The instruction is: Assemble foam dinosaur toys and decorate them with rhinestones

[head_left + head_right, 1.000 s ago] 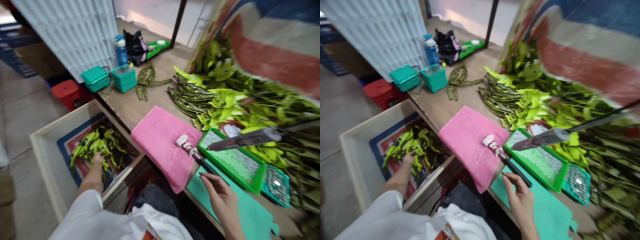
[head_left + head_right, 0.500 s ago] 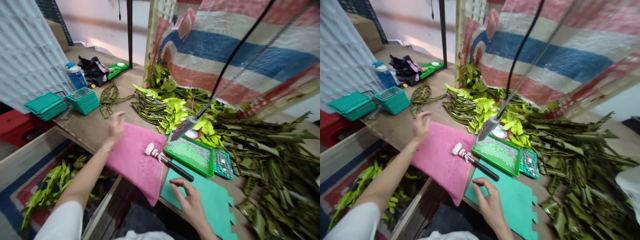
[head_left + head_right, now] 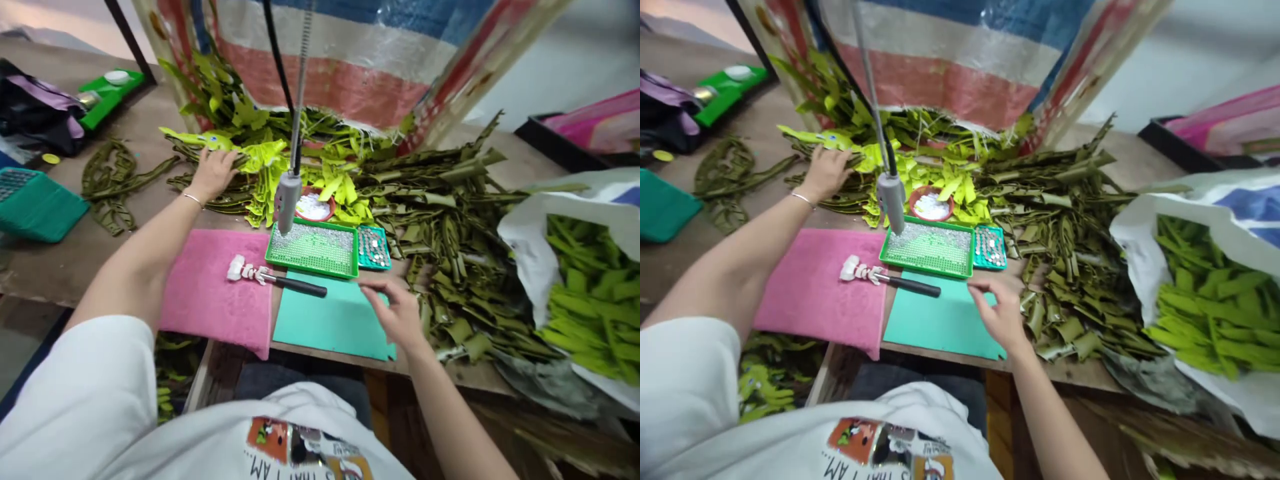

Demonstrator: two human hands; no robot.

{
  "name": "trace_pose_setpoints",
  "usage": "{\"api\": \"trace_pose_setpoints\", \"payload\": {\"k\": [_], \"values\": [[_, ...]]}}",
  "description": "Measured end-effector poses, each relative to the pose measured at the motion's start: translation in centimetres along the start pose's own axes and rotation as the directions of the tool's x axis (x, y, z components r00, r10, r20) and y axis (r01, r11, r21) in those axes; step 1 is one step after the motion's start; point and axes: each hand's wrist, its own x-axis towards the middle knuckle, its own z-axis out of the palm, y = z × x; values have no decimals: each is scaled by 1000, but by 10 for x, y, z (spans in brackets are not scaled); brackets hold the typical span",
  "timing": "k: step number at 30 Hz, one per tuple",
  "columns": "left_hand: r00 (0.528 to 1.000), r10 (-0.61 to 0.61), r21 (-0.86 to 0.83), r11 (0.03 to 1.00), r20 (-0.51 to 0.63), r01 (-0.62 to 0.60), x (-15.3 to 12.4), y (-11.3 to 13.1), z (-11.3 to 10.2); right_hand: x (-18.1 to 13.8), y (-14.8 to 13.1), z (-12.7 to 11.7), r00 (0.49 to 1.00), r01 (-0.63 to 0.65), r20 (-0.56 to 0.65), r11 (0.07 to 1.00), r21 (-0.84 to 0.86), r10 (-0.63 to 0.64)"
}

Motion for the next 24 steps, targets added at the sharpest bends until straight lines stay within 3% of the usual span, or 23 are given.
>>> {"api": "trace_pose_setpoints", "payload": {"k": [3, 6, 11, 17, 21, 24], "values": [[999, -38, -4, 999, -11, 38, -6, -7, -4, 28, 26, 0, 983, -128, -127, 991, 37, 132], [990, -119, -7, 993, 78, 120, -17, -7, 3, 44, 39, 4, 965, -181, -184, 982, 55, 188], [982, -169, -16, 985, 88, 171, -24, -8, 12, 37, 43, -2, 987, -86, -134, 996, -17, 83], [982, -132, -3, 991, 133, 133, -19, -6, -1, 25, 45, -15, 967, -159, -201, 987, 3, 157], [992, -122, 40, 992, 23, 121, -25, 2, -30, 27, 47, -26, 963, -143, -233, 989, -27, 133], [981, -140, 164, 973, -131, 161, -53, -10, -56, 30, 57, -39, 947, -147, -296, 987, -67, 121]]}}
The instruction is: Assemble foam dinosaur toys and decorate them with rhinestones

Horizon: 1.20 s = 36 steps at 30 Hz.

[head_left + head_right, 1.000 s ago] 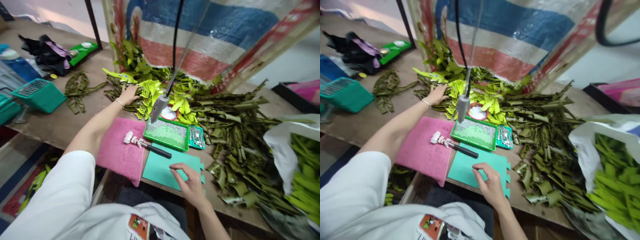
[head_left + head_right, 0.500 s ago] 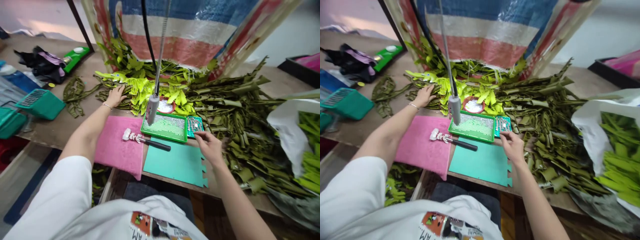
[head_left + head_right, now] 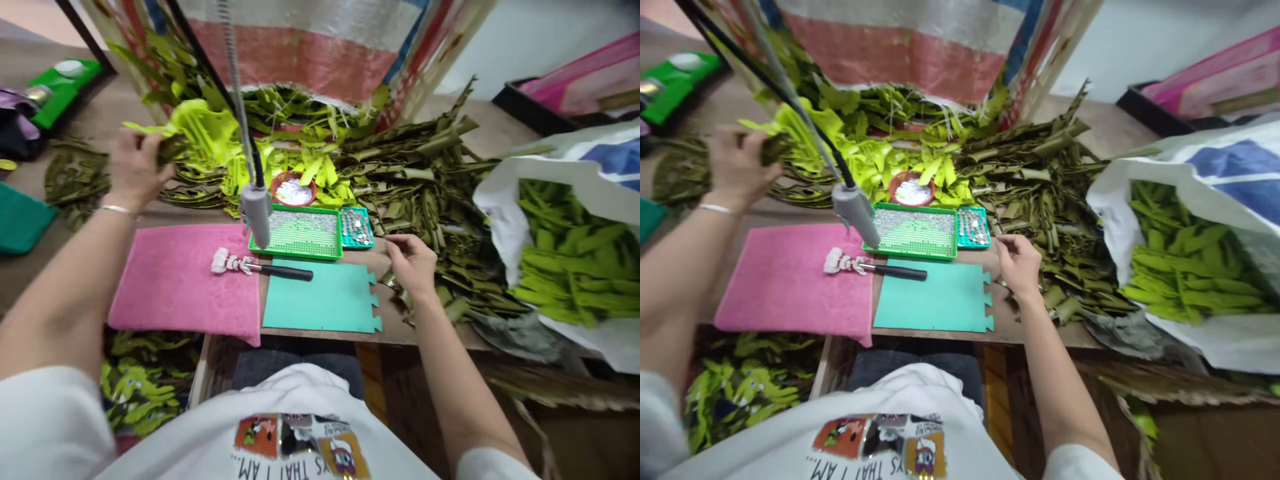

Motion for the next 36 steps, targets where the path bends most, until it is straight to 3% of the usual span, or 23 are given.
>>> {"api": "trace_pose_setpoints", "payload": {"k": [4, 7, 9, 12, 16, 20, 23, 27, 30, 36], "values": [[989, -82, 37, 995, -127, 88, -78, -47, -12, 10, 17, -1, 999, 40, 11, 994, -105, -39], [962, -29, -10, 1000, -271, 28, -155, -54, -12, 16, 22, 15, 984, 124, 151, 978, -165, -99], [953, 116, -25, 991, -279, -128, -198, -30, -12, 21, 22, 28, 957, 195, 255, 958, -210, -139], [922, 345, -29, 934, -176, -355, -236, 41, -15, 28, 22, 43, 915, 301, 364, 896, -325, -175], [858, 514, -110, 853, 6, -510, -243, 143, -10, 35, 23, 46, 904, 337, 401, 826, -452, -149], [828, 543, -148, 838, 139, -525, -238, 198, 11, 22, 4, 37, 939, 246, 314, 907, -340, -137], [824, 535, -163, 844, 188, -511, -238, 214, 24, -9, -30, 26, 930, 157, 348, 984, -87, -117], [827, 528, -173, 848, 192, -501, -235, 226, 27, -63, -69, 19, 764, 48, 629, 985, 165, -143], [825, 527, -170, 849, 202, -501, -232, 230, 24, -90, -78, 21, 679, 21, 727, 992, 122, -104], [812, 563, -98, 827, 156, -554, -225, 234, 10, -106, -76, 30, 683, 171, 726, 984, -47, -84]]}}
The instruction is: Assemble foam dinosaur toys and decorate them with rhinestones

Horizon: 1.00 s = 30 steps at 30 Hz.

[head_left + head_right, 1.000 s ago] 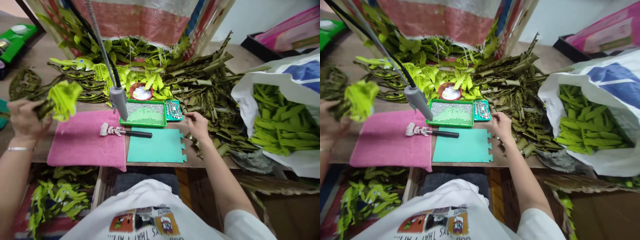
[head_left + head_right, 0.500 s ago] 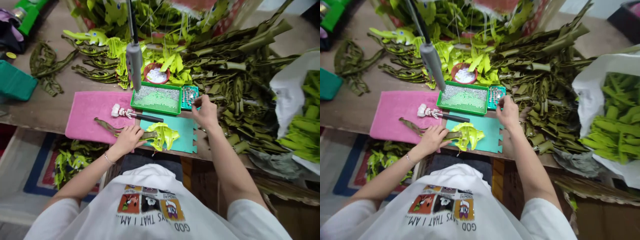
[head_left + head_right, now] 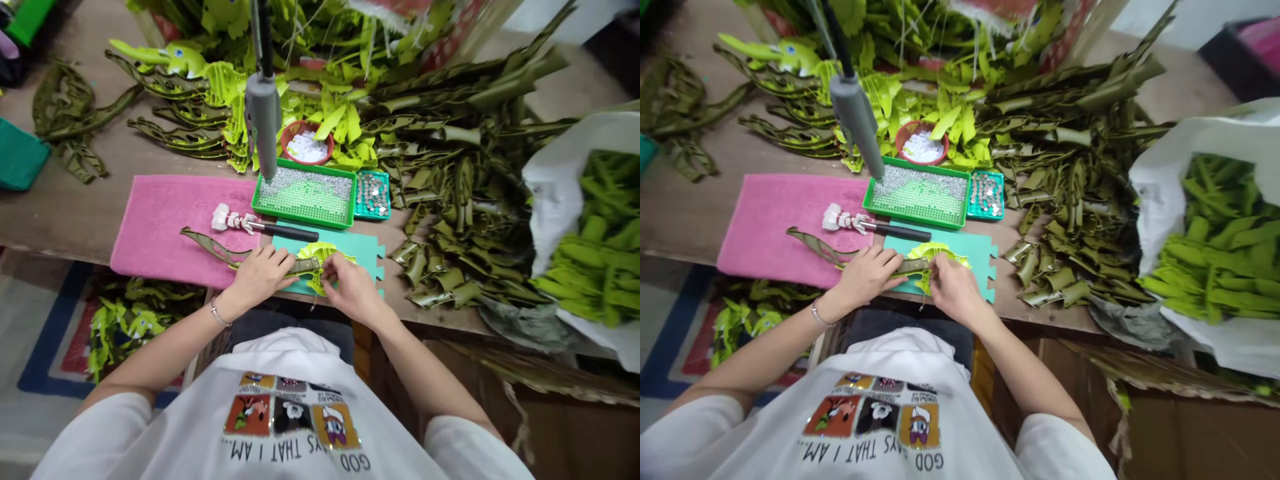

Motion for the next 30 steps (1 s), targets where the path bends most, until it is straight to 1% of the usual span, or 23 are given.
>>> {"api": "trace_pose_setpoints", "payload": {"k": [2, 4, 5, 6, 7, 8, 9, 10, 11, 12, 14, 18, 22, 27, 30], "values": [[1000, 9, 26, 1000, -13, -9, 2, 0, -4, 3, 2, -1, 1000, 16, -8, 1000, 9, -16], [999, 11, 32, 999, -30, -10, 3, -1, -5, 11, 11, -8, 999, 27, -25, 997, 77, -25], [999, 10, 28, 1000, -37, -9, 3, -2, -4, 17, 19, -14, 998, 24, -66, 994, 104, -18], [999, 8, 20, 1000, -41, -7, 3, -3, -2, 25, 29, -22, 990, 9, -144, 994, 108, 7], [999, 2, 8, 1000, -42, -2, 3, -4, 0, 33, 41, -31, 967, -22, -251, 996, 89, 44], [999, -4, -6, 1000, -41, 4, 3, -5, 4, 43, 53, -40, 919, -72, -386, 996, 42, 83], [999, -9, -22, 1000, -41, 8, 3, -6, 8, 53, 66, -48, 855, -142, -503, 990, 1, 123], [999, -13, -39, 999, -38, 11, 3, -7, 12, 62, 78, -55, 809, -203, -568, 979, -31, 150], [999, -14, -57, 998, -36, 12, 4, -8, 16, 71, 88, -60, 783, -250, -599, 967, -58, 167], [999, -16, -73, 997, -35, 13, 5, -8, 20, 78, 97, -63, 774, -287, -607, 954, -83, 180], [999, -20, -87, 996, -32, 17, 6, -10, 26, 89, 108, -64, 781, -337, -592, 932, -132, 198], [999, -43, -108, 993, -10, 41, 9, -11, 31, 98, 115, -61, 782, -392, -580, 903, -176, 226], [999, -46, -133, 990, 15, 48, 10, -11, 26, 98, 114, -63, 777, -430, -576, 882, -193, 253], [999, -4, -73, 997, 52, 8, 12, -10, 18, 92, 113, -67, 783, -443, -561, 874, -202, 267], [998, -7, -51, 999, 67, 11, 13, -9, 14, 92, 110, -72, 783, -443, -559, 876, -190, 275]]}}
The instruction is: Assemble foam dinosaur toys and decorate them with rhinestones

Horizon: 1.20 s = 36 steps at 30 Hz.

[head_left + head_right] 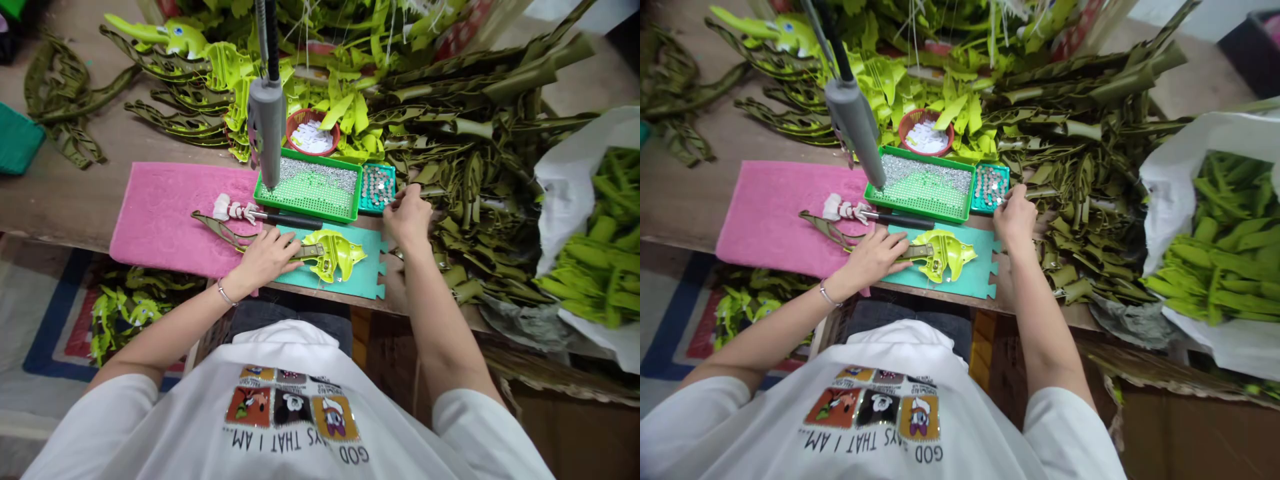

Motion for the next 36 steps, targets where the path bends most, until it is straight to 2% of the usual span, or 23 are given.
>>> {"api": "trace_pose_setpoints", "payload": {"k": [3, 5, 6, 8, 9, 10, 11, 12, 15, 18, 23, 30, 33, 36], "values": [[1000, -18, -9, 1000, 9, 18, 1, 2, -5, -8, -10, -11, 1000, -1, 19, 993, 118, -2], [999, -31, -31, 999, 12, 32, 1, 3, -8, -25, -22, -20, 989, 21, 130, 940, 341, -70], [999, -36, -40, 999, 15, 37, 1, 4, -10, -37, -29, -25, 967, 22, 215, 882, 470, -138], [999, -41, -43, 998, 23, 42, 1, 4, -12, -64, -44, -33, 863, -31, 398, 754, 656, -311], [999, -39, -36, 999, 26, 40, 2, 5, -13, -77, -51, -35, 802, -67, 469, 724, 686, -370], [999, -37, -26, 999, 30, 37, 2, 5, -14, -89, -56, -37, 755, -90, 518, 719, 689, -402], [999, -34, -18, 999, 33, 35, 2, 5, -14, -98, -61, -38, 729, -93, 549, 735, 672, -410], [999, -31, -15, 999, 36, 32, 2, 5, -14, -105, -64, -38, 722, -77, 562, 761, 644, -403], [999, -31, -33, 999, 37, 32, 2, 5, -14, -113, -68, -36, 746, 21, 547, 834, 551, -379], [999, -43, -53, 998, 31, 44, 1, 6, -12, -113, -69, -36, 752, 88, 536, 864, 495, -383], [999, -39, -26, 999, 29, 40, -4, 7, -6, -115, -69, -35, 724, 47, 572, 855, 516, -385], [998, -53, -38, 998, 24, 54, -8, 8, 2, -114, -65, -31, 743, -45, 572, 827, 560, -347], [999, -48, -31, 998, 26, 49, -8, 8, 0, -114, -66, -32, 728, -9, 583, 846, 534, -360], [998, -52, -35, 998, 30, 53, -7, 8, -2, -116, -69, -35, 735, 55, 568, 867, 495, -370]]}}
